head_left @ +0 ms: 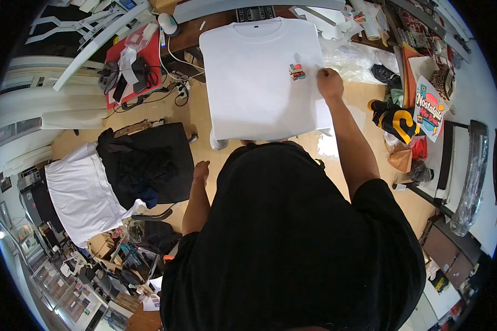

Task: Using a heat press machine to apply graphics to white t-shirts.

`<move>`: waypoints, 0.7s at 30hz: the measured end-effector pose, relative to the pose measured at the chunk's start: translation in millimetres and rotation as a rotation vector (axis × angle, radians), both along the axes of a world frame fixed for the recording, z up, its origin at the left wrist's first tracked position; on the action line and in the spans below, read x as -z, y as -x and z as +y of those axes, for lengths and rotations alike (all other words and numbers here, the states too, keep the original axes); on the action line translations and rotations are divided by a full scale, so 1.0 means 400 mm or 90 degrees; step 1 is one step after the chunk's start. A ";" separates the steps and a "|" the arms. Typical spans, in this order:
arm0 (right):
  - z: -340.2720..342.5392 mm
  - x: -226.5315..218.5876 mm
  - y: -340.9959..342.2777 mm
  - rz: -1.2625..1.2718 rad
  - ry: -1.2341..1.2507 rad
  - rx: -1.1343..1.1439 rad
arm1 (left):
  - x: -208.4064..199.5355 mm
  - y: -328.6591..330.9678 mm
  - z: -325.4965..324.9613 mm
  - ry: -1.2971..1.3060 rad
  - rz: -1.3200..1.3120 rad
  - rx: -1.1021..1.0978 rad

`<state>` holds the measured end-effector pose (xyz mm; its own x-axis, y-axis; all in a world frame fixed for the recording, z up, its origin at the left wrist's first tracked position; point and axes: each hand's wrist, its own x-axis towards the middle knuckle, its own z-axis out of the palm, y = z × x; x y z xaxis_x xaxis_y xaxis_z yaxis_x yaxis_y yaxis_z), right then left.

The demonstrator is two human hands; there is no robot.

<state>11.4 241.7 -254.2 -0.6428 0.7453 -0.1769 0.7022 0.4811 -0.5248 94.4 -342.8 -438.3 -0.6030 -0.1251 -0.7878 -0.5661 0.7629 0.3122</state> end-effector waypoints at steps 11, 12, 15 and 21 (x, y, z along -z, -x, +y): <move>0.391 0.432 -0.570 -0.334 0.031 0.018 | -0.249 0.185 0.335 -0.305 0.051 0.152; 0.204 0.310 -0.440 -0.515 -0.125 0.184 | -0.273 0.142 0.276 -0.220 0.032 0.130; 0.186 0.267 -0.509 -0.674 0.012 -0.246 | -0.231 0.120 0.196 -0.180 0.030 0.205; -0.125 -0.166 -0.332 -0.175 0.469 -0.714 | -0.550 0.081 0.164 -0.473 -0.024 -0.105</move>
<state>144.2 191.6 -187.8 -0.7132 -0.4687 -0.5212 0.2466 0.5282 -0.8125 62.0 -277.3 -218.5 -0.5937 0.3595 -0.7199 -0.6752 0.2642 0.6887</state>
